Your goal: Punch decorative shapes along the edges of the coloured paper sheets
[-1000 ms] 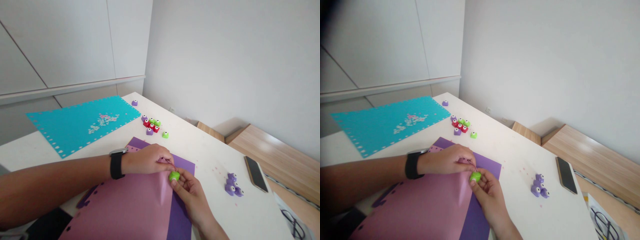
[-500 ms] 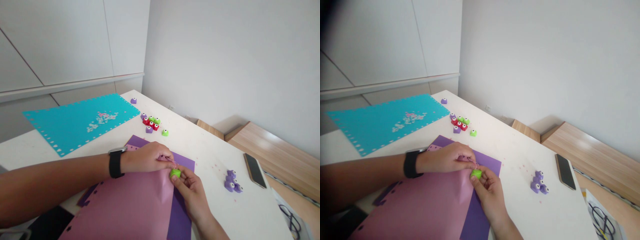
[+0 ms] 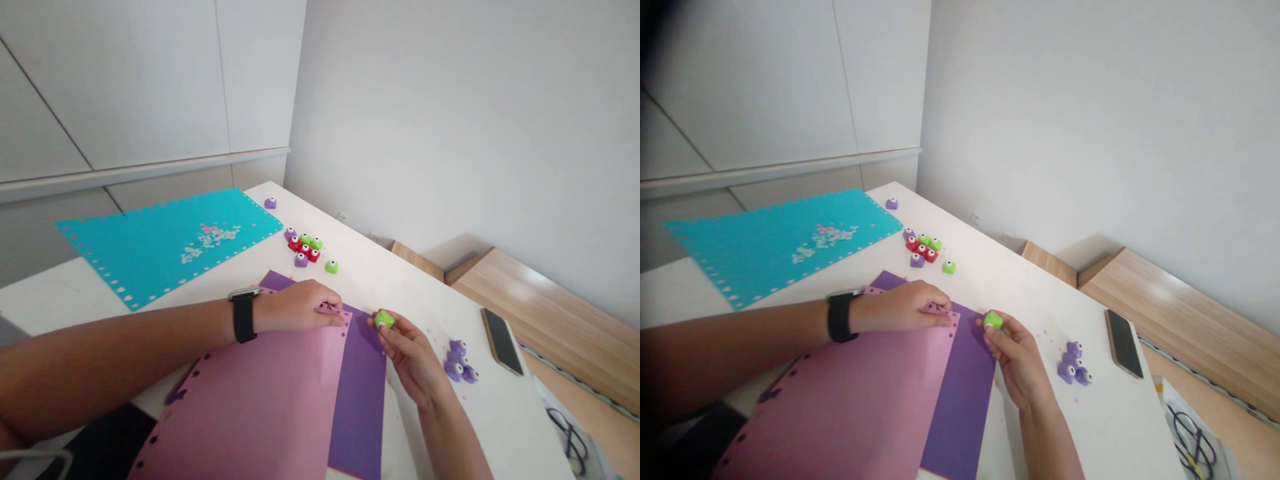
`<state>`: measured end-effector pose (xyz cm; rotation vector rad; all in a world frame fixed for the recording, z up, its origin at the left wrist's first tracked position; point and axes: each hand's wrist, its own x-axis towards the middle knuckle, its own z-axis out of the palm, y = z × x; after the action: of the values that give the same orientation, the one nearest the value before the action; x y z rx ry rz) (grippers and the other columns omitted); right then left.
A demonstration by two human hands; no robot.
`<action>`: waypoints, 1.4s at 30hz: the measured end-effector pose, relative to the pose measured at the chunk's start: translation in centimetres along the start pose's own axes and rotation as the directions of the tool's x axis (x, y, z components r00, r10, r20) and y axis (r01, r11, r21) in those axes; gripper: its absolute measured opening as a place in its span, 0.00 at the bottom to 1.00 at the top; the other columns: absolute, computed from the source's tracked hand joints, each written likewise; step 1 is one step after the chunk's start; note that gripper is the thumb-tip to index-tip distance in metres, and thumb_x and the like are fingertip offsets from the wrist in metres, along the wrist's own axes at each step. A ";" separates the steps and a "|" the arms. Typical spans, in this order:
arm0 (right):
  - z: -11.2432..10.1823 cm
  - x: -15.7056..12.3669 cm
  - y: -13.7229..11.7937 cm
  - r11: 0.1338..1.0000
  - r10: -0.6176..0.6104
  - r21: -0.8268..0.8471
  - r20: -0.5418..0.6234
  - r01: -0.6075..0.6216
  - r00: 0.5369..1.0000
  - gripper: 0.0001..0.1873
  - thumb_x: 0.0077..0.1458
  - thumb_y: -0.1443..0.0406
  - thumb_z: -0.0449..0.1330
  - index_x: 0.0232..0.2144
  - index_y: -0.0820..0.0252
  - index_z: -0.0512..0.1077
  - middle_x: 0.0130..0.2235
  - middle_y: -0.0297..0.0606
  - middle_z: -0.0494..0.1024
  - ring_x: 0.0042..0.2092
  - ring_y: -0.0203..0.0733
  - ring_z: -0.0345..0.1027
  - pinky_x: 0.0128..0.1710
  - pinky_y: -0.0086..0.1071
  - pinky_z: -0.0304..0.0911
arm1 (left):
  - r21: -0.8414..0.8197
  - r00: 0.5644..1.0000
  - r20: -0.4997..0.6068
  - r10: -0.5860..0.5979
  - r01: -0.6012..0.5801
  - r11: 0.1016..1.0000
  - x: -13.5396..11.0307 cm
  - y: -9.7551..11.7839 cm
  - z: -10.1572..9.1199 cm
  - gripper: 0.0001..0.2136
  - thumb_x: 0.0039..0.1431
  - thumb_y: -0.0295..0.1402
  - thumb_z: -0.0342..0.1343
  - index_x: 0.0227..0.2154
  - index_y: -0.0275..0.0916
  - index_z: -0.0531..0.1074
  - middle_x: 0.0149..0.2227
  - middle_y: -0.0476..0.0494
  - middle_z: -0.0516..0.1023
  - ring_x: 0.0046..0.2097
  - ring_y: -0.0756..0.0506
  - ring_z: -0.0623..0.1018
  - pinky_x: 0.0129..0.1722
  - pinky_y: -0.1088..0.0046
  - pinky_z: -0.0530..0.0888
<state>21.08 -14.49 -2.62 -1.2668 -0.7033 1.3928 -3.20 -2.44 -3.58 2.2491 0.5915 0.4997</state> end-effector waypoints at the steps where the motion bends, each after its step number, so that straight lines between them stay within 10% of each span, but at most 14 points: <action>1: -0.4 0.6 -0.3 1.000 -0.006 -0.014 -0.019 0.006 1.000 0.23 0.44 0.63 0.77 0.43 0.60 0.78 0.46 0.41 0.82 0.51 0.49 0.77 0.44 0.31 0.74 | 0.004 1.000 0.004 0.008 -0.008 1.000 0.0 -0.1 0.0 0.14 0.64 0.44 0.58 0.35 0.38 0.81 0.31 0.46 0.81 0.33 0.47 0.77 0.32 0.75 0.63; 15: 4.5 14.3 -0.4 0.941 -0.096 -0.327 -0.006 0.088 0.995 0.13 0.44 0.65 0.75 0.32 0.65 0.79 0.29 0.39 0.82 0.27 0.38 0.75 0.32 0.32 0.74 | 0.115 0.991 0.042 0.124 -0.128 0.985 -0.3 -0.7 0.5 0.11 0.64 0.40 0.58 0.41 0.40 0.80 0.41 0.41 0.84 0.44 0.41 0.81 0.43 0.70 0.70; 20: 6.7 15.5 0.6 0.842 -0.189 -0.506 0.048 0.187 0.981 0.13 0.53 0.61 0.68 0.36 0.68 0.81 0.18 0.32 0.73 0.18 0.34 0.62 0.21 0.30 0.63 | 0.104 0.990 0.051 0.128 -0.133 0.986 -0.2 -0.4 0.4 0.11 0.63 0.40 0.58 0.40 0.40 0.80 0.40 0.42 0.83 0.42 0.41 0.81 0.42 0.72 0.70; 23: 6.3 14.8 0.3 0.776 -0.258 -0.588 0.036 0.230 0.965 0.22 0.56 0.58 0.65 0.50 0.67 0.78 0.27 0.37 0.80 0.21 0.34 0.67 0.20 0.28 0.61 | 0.112 0.989 0.053 0.138 -0.144 0.983 -0.2 -0.3 0.3 0.12 0.64 0.41 0.57 0.40 0.40 0.80 0.39 0.43 0.83 0.41 0.42 0.81 0.41 0.72 0.69; 28: -0.9 10.6 -3.7 0.610 -0.402 -0.773 -0.109 0.177 0.909 0.21 0.57 0.57 0.60 0.51 0.58 0.76 0.45 0.41 0.81 0.31 0.38 0.75 0.29 0.31 0.68 | 0.105 0.987 0.077 0.140 -0.148 0.983 -0.3 0.0 0.1 0.11 0.66 0.40 0.55 0.40 0.41 0.79 0.39 0.43 0.83 0.41 0.42 0.80 0.39 0.73 0.66; 35: -15.8 1.7 -8.7 0.323 -0.480 -0.896 -0.434 -0.305 0.762 0.17 0.51 0.59 0.63 0.41 0.65 0.79 0.46 0.57 0.80 0.51 0.62 0.72 0.55 0.49 0.60 | 0.074 0.991 0.069 0.116 -0.121 0.990 -0.3 0.1 0.1 0.13 0.70 0.41 0.50 0.38 0.41 0.77 0.38 0.46 0.81 0.39 0.44 0.77 0.37 0.74 0.62; 42: -18.7 1.7 -6.5 0.222 -0.342 -0.876 -0.482 -0.429 0.807 0.15 0.43 0.54 0.71 0.24 0.61 0.77 0.31 0.50 0.83 0.38 0.56 0.78 0.41 0.40 0.67 | 0.079 0.992 0.076 0.103 -0.108 0.991 -0.4 0.5 0.0 0.14 0.71 0.40 0.49 0.38 0.39 0.76 0.38 0.46 0.81 0.38 0.44 0.76 0.36 0.74 0.60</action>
<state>40.91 -15.49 -1.98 -2.6367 -1.1483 0.2544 -3.38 -2.91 -3.30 2.3761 0.4661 0.4519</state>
